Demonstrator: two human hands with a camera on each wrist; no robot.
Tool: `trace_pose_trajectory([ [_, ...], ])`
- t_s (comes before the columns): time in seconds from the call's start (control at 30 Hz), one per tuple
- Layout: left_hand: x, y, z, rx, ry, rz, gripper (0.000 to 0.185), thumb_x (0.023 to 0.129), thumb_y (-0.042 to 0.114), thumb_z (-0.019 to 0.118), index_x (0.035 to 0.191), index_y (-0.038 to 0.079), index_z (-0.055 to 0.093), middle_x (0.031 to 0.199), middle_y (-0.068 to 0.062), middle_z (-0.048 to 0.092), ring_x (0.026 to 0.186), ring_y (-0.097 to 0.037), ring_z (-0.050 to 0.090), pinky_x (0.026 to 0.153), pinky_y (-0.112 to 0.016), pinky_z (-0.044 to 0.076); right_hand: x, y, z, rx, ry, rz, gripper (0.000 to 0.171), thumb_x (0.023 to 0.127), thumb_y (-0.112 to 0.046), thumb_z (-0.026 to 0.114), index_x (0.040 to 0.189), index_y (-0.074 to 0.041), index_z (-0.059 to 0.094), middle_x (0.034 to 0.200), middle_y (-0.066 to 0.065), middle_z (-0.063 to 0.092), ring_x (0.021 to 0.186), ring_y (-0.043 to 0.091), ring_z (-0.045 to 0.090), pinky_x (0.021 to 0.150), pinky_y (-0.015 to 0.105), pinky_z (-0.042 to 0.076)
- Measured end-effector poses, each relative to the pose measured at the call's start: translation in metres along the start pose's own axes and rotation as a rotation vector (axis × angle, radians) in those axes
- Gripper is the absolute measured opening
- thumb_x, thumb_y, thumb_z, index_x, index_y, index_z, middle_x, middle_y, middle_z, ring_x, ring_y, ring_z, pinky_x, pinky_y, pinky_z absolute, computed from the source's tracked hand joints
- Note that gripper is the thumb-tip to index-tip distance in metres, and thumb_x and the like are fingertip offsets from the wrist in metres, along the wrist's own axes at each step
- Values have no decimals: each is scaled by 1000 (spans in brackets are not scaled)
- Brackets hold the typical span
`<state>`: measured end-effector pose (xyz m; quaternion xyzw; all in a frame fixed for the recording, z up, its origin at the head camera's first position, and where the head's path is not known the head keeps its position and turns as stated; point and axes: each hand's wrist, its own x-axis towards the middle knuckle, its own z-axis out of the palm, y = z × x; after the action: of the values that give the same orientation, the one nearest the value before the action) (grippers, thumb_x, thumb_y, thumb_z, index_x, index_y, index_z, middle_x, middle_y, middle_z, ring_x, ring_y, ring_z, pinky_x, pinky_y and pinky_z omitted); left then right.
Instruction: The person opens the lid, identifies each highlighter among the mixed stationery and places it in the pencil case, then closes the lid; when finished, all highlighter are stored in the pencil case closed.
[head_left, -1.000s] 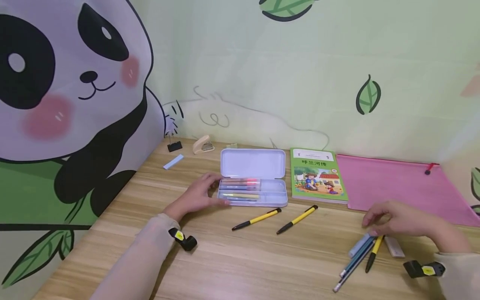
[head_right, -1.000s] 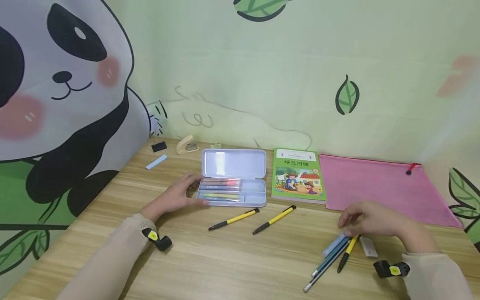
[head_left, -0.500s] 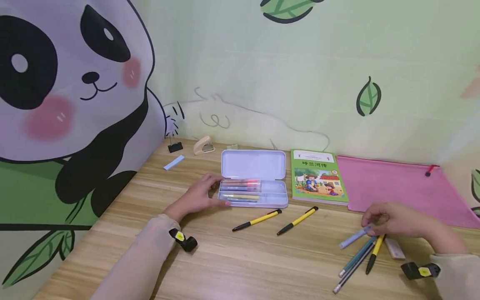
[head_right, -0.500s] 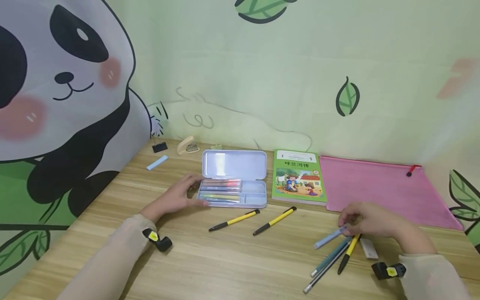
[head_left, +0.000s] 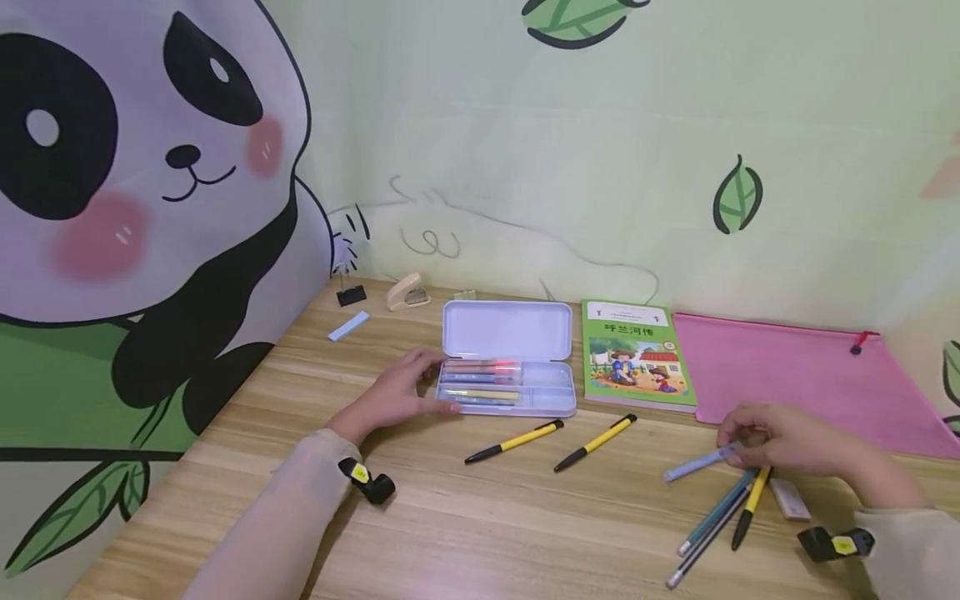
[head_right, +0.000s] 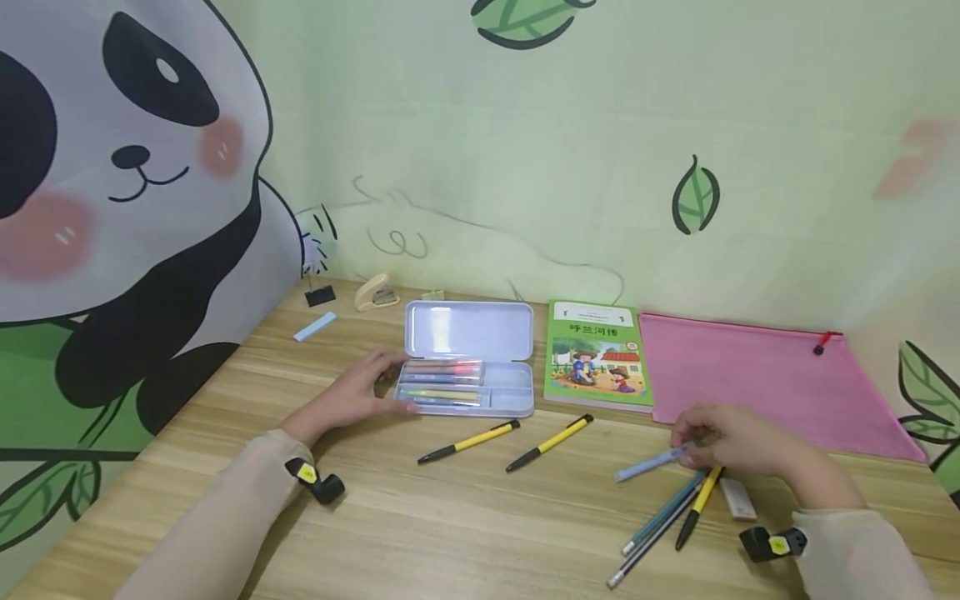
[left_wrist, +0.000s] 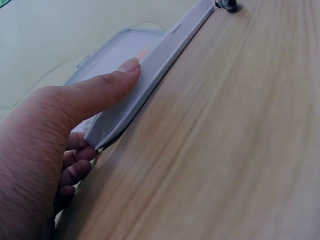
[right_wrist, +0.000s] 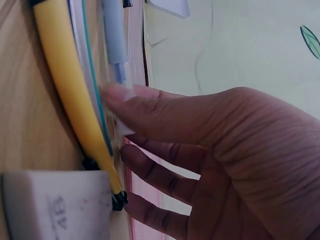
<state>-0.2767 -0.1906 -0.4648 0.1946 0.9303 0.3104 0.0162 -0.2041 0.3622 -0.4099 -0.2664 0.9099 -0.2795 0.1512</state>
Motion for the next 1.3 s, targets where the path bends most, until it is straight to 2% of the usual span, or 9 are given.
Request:
trace_pose_trajectory([
  [0.13, 1, -1, 1, 0, 1, 4, 96, 69, 73, 78, 145, 22, 50, 137, 0, 49, 123, -22, 49, 108, -49, 39, 0, 0, -1, 44, 21, -35, 10, 94, -17, 71, 103, -15, 66, 95, -4, 68, 83, 11, 61, 70, 28, 53],
  [0.27, 0, -2, 2, 2, -3, -3, 96, 69, 73, 78, 146, 22, 50, 137, 0, 49, 123, -22, 49, 109, -50, 38, 0, 0, -2, 0, 71, -78, 8, 96, -14, 68, 104, -17, 66, 96, -7, 70, 87, 6, 62, 73, 28, 53],
  [0.57, -2, -1, 3, 3, -6, -8, 96, 69, 72, 78, 146, 22, 49, 138, 0, 49, 124, -22, 48, 110, -49, 38, 1, -7, -3, -55, 197, -53, 10, 97, -16, 69, 106, -20, 69, 94, -7, 70, 83, 5, 61, 67, 26, 51],
  [0.77, 0, -2, 1, -1, 3, -6, 96, 69, 74, 77, 145, 21, 50, 137, 0, 49, 123, -22, 49, 108, -49, 39, 0, -18, -6, 19, 287, -58, 12, 98, -15, 67, 108, -21, 71, 93, -1, 72, 81, 13, 65, 68, 28, 54],
  [0.9, 0, -1, 0, -3, -2, -11, 97, 69, 74, 77, 146, 22, 49, 137, 0, 49, 123, -22, 49, 108, -49, 39, -1, -28, -9, 81, 347, -89, 16, 98, -12, 66, 113, -16, 70, 94, 6, 72, 78, 19, 66, 63, 30, 55],
  [1.03, -1, 0, 0, -4, -2, -9, 97, 69, 73, 77, 146, 22, 49, 137, 0, 49, 123, -22, 49, 109, -49, 39, -1, -43, -10, 100, 415, -101, 17, 98, -11, 67, 114, -12, 70, 96, 2, 74, 79, 16, 68, 63, 28, 55],
  [1.3, -2, 4, -3, 8, -4, 6, 96, 70, 69, 80, 147, 20, 49, 138, -3, 50, 124, -24, 49, 109, -50, 38, 11, -85, -9, 118, 520, 3, 17, 98, -29, 68, 113, -21, 71, 103, -1, 73, 86, 14, 69, 68, 26, 54],
])
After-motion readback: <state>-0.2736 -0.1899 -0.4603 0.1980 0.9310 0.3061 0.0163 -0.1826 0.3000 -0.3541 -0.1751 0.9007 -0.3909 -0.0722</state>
